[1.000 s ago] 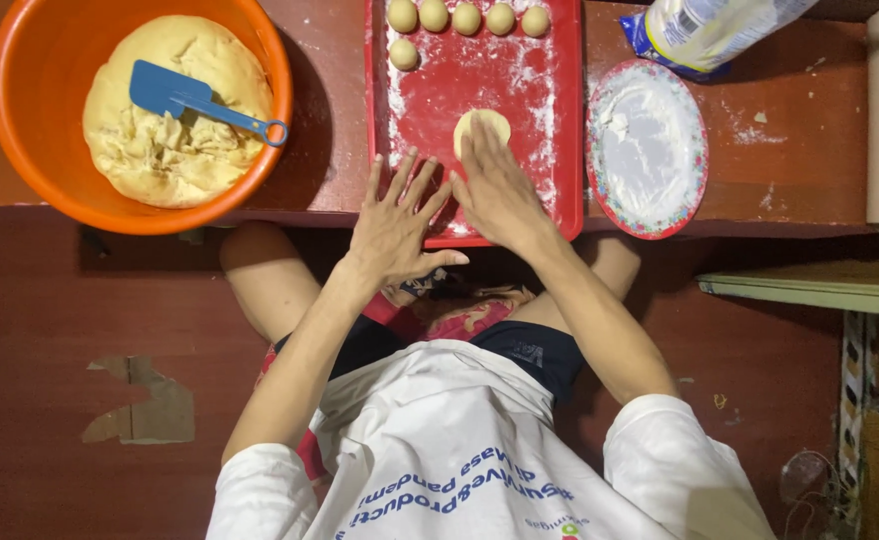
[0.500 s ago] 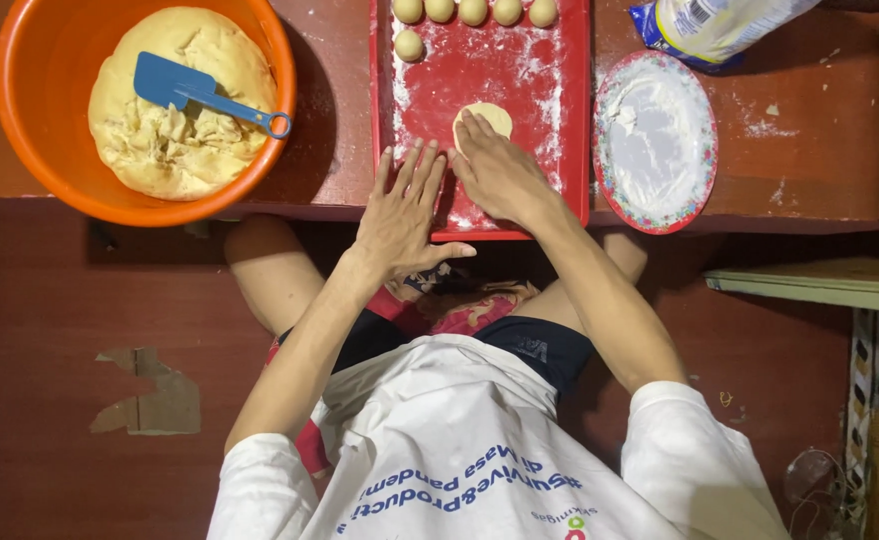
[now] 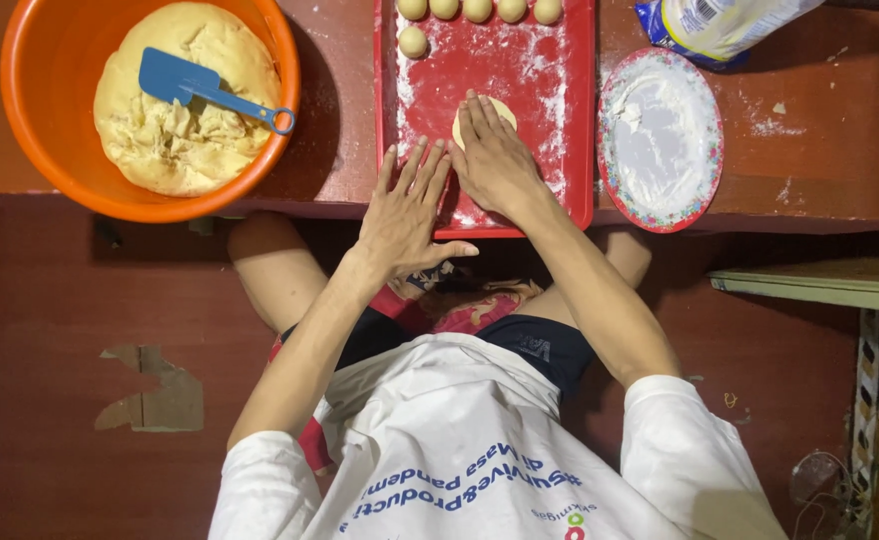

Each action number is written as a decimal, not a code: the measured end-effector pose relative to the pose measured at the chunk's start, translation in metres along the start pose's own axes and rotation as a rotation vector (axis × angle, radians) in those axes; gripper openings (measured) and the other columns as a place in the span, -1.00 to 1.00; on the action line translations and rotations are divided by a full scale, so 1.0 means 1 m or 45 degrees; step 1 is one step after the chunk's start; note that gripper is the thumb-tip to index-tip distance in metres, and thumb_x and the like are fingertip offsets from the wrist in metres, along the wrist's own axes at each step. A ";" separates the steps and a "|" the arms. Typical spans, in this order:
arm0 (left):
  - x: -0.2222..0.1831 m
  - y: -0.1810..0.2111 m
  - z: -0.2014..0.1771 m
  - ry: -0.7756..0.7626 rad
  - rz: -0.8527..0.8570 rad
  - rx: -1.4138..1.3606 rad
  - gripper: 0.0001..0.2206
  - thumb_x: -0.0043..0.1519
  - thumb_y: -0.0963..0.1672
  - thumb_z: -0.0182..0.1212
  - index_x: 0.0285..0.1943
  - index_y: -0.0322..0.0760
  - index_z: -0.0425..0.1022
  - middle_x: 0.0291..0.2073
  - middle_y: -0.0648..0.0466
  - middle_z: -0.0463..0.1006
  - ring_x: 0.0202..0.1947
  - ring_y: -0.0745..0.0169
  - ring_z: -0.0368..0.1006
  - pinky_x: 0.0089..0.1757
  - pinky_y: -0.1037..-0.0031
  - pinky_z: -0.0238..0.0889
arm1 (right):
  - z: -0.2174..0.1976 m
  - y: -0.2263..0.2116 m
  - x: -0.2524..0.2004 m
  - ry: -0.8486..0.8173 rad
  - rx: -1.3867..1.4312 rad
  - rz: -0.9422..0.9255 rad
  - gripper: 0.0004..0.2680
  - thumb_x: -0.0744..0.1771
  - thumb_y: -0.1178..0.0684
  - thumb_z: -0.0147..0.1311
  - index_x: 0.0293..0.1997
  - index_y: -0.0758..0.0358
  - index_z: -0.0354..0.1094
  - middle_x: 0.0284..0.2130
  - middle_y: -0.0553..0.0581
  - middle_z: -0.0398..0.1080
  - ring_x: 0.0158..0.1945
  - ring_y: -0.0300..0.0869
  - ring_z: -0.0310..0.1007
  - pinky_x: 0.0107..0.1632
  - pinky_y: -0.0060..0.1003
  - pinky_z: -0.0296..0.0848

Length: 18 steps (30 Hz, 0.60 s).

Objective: The person is manually shaping small pieces of dough into uniform balls and arranging them on a tray.

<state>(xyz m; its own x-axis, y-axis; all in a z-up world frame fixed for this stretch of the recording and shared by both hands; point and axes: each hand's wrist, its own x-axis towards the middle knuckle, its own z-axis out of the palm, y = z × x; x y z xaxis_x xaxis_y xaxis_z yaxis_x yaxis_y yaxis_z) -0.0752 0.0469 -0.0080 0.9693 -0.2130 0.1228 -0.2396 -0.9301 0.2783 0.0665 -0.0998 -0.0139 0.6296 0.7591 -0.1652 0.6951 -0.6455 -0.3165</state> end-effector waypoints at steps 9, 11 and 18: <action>0.001 -0.001 -0.001 0.092 0.002 0.003 0.12 0.07 0.42 -0.07 0.52 -0.54 0.11 0.51 -0.27 0.06 0.52 -0.20 -0.09 0.39 -0.04 -0.43 | -0.006 0.001 0.017 -0.009 0.054 0.213 -0.48 0.46 -0.14 -0.49 0.50 0.60 -0.31 0.49 0.52 -0.37 0.55 0.20 -0.46 0.52 0.06 -0.41; 0.001 0.000 0.001 0.086 -0.001 0.016 0.13 0.07 0.43 -0.09 0.51 -0.54 0.12 0.50 -0.27 0.07 0.52 -0.20 -0.09 0.39 -0.02 -0.43 | -0.007 0.002 0.020 -0.056 0.044 0.235 -0.47 0.46 -0.15 -0.45 0.51 0.56 -0.35 0.50 0.47 -0.44 0.56 0.16 -0.52 0.52 0.07 -0.40; -0.001 -0.001 0.004 0.118 0.011 -0.022 0.11 0.12 0.42 -0.12 0.51 -0.58 0.11 0.52 -0.28 0.04 0.53 -0.21 -0.12 0.39 -0.04 -0.45 | -0.007 0.009 0.025 -0.181 -0.056 0.209 -0.41 0.46 -0.29 -0.48 0.55 0.45 -0.46 0.52 0.34 -0.60 0.55 0.10 -0.68 0.53 0.05 -0.49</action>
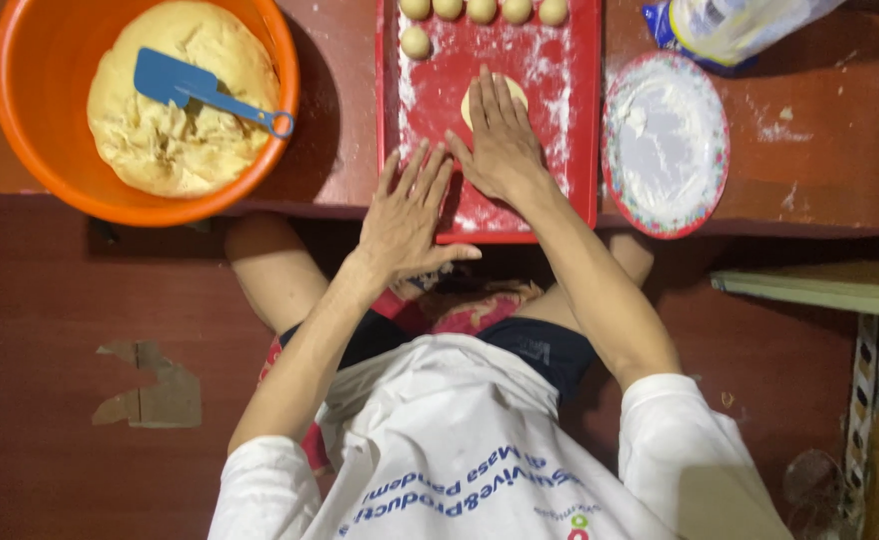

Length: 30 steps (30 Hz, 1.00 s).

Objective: The person is manually shaping small pieces of dough into uniform balls and arranging them on a tray.

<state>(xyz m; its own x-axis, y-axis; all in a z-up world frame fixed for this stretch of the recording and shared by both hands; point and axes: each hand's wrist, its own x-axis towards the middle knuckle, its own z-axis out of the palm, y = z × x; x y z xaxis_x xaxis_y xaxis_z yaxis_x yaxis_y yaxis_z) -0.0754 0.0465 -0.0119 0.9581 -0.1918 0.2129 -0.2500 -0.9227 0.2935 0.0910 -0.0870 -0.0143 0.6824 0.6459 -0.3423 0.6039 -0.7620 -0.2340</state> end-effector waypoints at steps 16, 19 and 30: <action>0.013 0.012 -0.034 -0.073 -0.195 -0.369 -0.14 0.21 0.11 0.23 0.57 -0.39 -0.08 0.54 -0.22 -0.03 0.56 -0.15 -0.24 0.40 -0.03 -0.36 | -0.024 0.027 -0.049 0.401 2.553 -0.357 -0.40 0.27 -0.18 0.29 0.38 0.36 0.15 0.31 0.41 0.27 0.31 0.04 0.37 0.35 -0.15 0.40; 0.034 0.013 -0.029 0.141 -0.422 -1.086 -0.26 0.35 0.05 0.08 0.56 -0.43 -0.17 0.52 -0.34 -0.02 0.52 -0.34 -0.07 0.33 -0.23 -0.14 | -0.017 0.024 -0.058 0.261 3.066 -0.572 -0.68 0.37 0.06 0.19 0.26 0.32 0.34 0.06 0.15 0.52 0.06 -0.17 0.57 0.22 -0.23 0.56; 0.063 0.052 -0.026 0.558 -0.491 -1.270 -0.65 0.27 -0.12 0.24 0.20 -0.43 0.47 -0.09 -0.14 0.67 -0.09 0.14 0.63 -0.01 0.41 0.54 | 0.013 -0.002 -0.069 0.093 3.345 -0.524 -0.49 0.27 0.19 0.32 0.37 0.27 0.16 0.22 0.19 0.34 0.15 -0.12 0.41 0.26 -0.26 0.49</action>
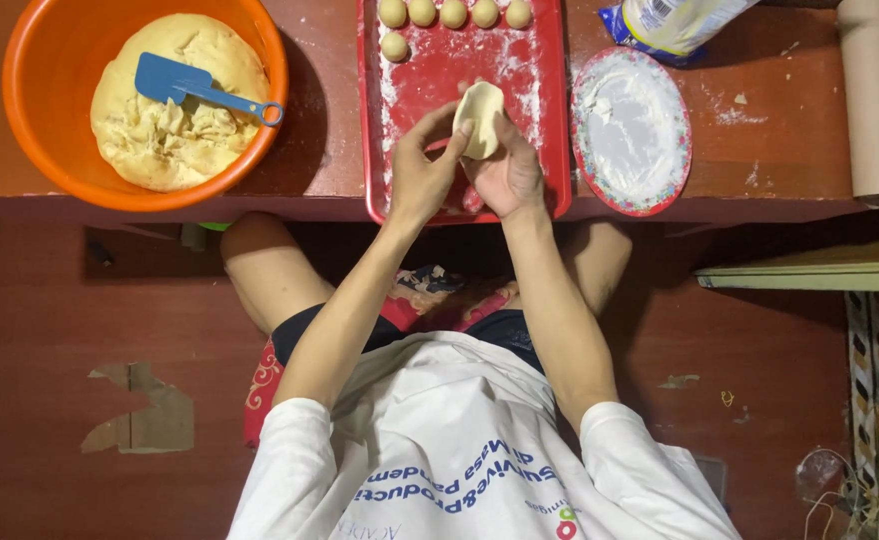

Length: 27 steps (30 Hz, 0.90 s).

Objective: The person is manually shaping small pieces of dough into uniform balls and arranging them on a tray.

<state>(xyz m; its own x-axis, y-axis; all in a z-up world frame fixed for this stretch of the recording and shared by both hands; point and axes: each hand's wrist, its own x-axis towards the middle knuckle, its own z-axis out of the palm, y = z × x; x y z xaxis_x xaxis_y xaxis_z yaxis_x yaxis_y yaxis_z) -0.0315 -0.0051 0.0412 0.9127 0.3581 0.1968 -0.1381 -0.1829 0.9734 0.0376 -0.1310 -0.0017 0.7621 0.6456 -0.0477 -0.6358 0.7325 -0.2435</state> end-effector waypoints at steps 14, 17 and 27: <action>0.010 -0.014 -0.014 0.157 -0.619 -0.594 -0.66 0.21 -0.08 0.26 -0.01 -0.51 0.57 -0.29 -0.09 0.64 -0.26 0.20 0.61 -0.10 0.40 0.61 | 0.031 -0.006 0.011 0.087 -0.647 0.106 -0.60 0.41 -0.02 -0.13 0.35 0.51 0.09 0.17 0.44 0.32 0.20 0.07 0.43 0.27 -0.02 0.51; 0.008 -0.026 -0.006 0.204 -0.616 -0.620 -0.75 0.25 -0.08 0.23 -0.12 -0.42 0.49 -0.40 0.01 0.53 -0.37 0.27 0.53 -0.21 0.43 0.60 | 0.036 -0.006 0.017 0.327 -1.021 0.089 -0.58 0.39 -0.03 -0.16 0.33 0.53 0.12 0.10 0.43 0.37 0.08 0.02 0.50 0.10 -0.11 0.62; 0.031 -0.067 -0.025 0.228 -0.568 -0.434 -0.61 0.36 0.04 -0.13 0.17 -0.31 0.20 0.18 -0.33 0.30 0.19 -0.28 0.44 0.16 0.00 0.48 | 0.029 -0.098 0.015 0.593 -1.570 -0.300 -0.77 0.34 0.22 0.11 0.13 0.17 0.44 -0.20 0.04 0.60 -0.33 -0.44 0.54 -0.38 -0.69 0.49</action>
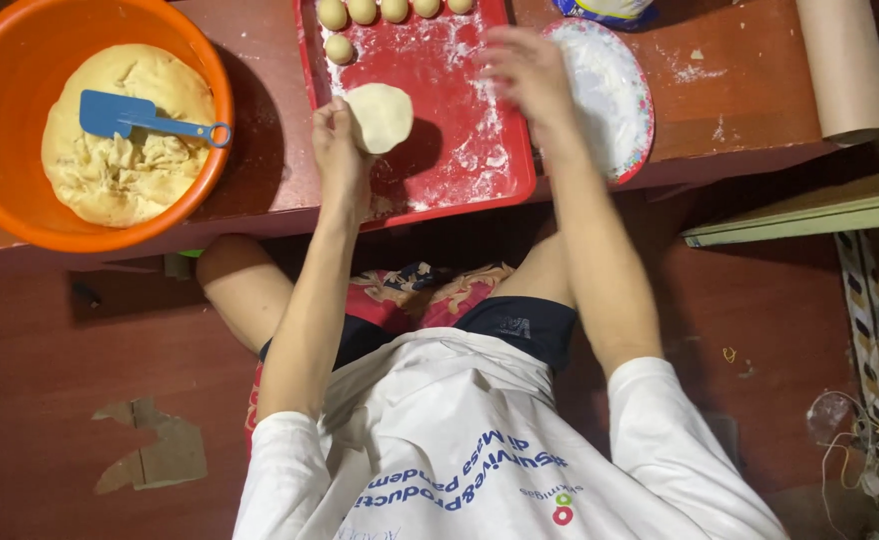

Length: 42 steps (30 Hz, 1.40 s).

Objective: The person is manually shaping small pieces of dough into uniform balls and arranging them on a tray.

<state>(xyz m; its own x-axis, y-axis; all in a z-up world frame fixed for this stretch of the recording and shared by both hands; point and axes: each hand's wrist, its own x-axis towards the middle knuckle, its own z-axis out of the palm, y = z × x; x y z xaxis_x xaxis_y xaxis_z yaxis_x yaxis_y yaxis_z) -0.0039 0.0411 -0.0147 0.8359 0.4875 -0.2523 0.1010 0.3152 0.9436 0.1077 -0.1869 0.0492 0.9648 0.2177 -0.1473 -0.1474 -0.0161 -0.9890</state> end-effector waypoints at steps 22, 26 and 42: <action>-0.017 0.034 -0.038 -0.316 0.304 -0.310 -0.58 0.33 0.04 0.16 0.11 -0.25 0.12 0.03 -0.29 0.44 -0.08 -0.06 0.60 -0.23 0.44 0.63 | -0.122 0.041 -0.010 -0.504 -1.613 -0.507 -0.62 0.31 0.40 -0.16 0.30 0.40 0.30 0.38 0.18 0.20 0.42 0.06 0.13 0.36 -0.08 0.18; -0.016 0.030 -0.042 -0.318 0.318 -0.368 -0.60 0.34 0.01 0.16 0.11 -0.27 0.11 0.01 -0.26 0.44 -0.05 -0.06 0.58 -0.18 0.40 0.60 | -0.124 0.057 -0.006 -0.218 -1.478 -0.987 -0.83 0.27 0.37 0.12 -0.13 0.39 0.58 -0.04 0.18 0.56 -0.06 0.01 0.53 0.03 -0.22 0.49; -0.022 0.010 -0.051 -0.290 0.423 -0.460 -0.63 0.35 -0.02 0.19 0.06 -0.28 0.11 -0.04 -0.20 0.44 -0.11 0.02 0.58 -0.21 0.53 0.57 | 0.007 0.017 0.007 -0.203 -0.544 -0.463 -0.89 0.28 0.35 0.23 -0.21 0.33 0.58 -0.35 0.15 0.61 -0.37 -0.27 0.62 -0.24 -0.47 0.66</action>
<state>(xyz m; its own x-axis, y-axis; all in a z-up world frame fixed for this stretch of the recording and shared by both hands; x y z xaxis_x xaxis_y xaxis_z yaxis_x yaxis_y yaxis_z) -0.0484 0.0752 -0.0106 0.8910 0.4325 0.1379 -0.3473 0.4539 0.8206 0.1101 -0.1784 0.0314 0.8873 0.4269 0.1746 0.3203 -0.2977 -0.8993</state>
